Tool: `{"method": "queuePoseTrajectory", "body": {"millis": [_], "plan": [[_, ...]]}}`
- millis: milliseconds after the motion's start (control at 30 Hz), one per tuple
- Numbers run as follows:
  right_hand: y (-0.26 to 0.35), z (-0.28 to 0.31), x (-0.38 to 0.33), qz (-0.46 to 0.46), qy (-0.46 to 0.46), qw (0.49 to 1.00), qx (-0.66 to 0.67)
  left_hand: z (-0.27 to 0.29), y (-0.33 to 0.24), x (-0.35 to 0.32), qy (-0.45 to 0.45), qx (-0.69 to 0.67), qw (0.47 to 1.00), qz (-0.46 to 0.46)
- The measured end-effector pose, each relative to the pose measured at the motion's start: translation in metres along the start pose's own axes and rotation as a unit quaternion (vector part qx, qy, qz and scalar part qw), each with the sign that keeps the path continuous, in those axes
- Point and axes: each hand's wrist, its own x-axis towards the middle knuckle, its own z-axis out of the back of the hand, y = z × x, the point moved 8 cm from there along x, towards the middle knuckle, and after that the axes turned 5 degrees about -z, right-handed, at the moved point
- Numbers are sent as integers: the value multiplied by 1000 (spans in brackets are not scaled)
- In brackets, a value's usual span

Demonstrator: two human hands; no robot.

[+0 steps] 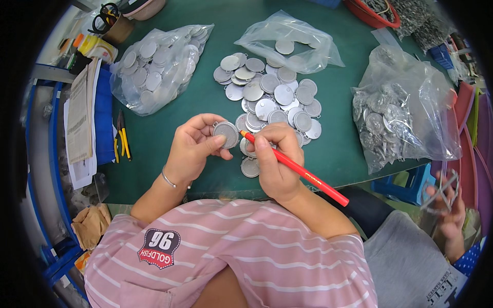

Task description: The person marks circular metal plates with a red pen and moves them into a pile on a green table.

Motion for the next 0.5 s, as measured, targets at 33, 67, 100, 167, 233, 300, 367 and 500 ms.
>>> {"method": "queuePoseTrajectory", "body": {"millis": [33,67,100,167,233,300,367,500], "plan": [[0,-3,0,1,4,1000,0,1,0,-1,-1,2,1000,0],[0,-5,0,3,8,1000,0,2,-1,-2,-2,3,1000,0],[-1,-5,0,-3,11,1000,-7,-1,-1,-2,2,0,1000,-6],[-1,-5,-1,-13,15,1000,-21,-5,-2,-2,11,-7,1000,-19],[-2,-4,-1,-36,12,999,-4,-5,0,-1,15,12,1000,-18],[-3,-3,-3,-49,8,999,-1,-5,1,-3,15,30,999,-10],[-3,-3,-4,-45,-3,999,-3,-4,-1,-6,14,48,999,-7],[-20,8,-4,-105,-32,994,-23,-6,-8,-5,-11,27,999,-35]]}}
